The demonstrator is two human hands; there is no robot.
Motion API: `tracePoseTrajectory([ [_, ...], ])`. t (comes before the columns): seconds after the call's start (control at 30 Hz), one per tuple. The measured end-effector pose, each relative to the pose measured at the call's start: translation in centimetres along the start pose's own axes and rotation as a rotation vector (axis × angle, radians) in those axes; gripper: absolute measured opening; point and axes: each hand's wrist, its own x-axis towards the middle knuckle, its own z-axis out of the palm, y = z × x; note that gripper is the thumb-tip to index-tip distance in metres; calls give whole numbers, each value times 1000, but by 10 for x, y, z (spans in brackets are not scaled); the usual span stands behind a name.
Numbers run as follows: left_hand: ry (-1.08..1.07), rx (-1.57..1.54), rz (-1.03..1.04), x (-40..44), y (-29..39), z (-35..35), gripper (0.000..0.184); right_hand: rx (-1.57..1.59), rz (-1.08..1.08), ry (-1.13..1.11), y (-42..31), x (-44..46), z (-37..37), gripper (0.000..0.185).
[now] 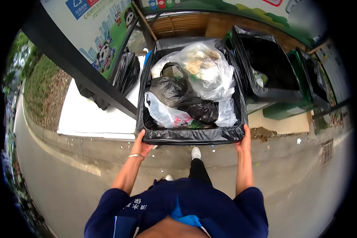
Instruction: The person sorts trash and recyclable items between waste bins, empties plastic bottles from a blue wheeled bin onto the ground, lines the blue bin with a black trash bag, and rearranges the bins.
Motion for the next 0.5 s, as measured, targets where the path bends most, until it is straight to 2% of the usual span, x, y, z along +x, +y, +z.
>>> tracePoseTrajectory([
  [0.13, -109, -41, 28, -20, -3, -35, 31, 68, -33, -62, 30, -41, -29, 32],
  [0.23, -150, 5, 9, -31, -9, -69, 29, 52, -49, 6, 62, -79, -54, 35],
  [0.37, -181, 10, -16, -66, -52, -109, 33, 153, -126, -5, 99, -131, -112, 40],
  [0.43, -127, 38, -37, -85, -70, -118, 32, 179, -103, 2, 108, -141, -142, 40],
  [0.5, -137, 33, -61, -90, -69, -120, 31, 178, -90, 8, 107, -144, -142, 42],
])
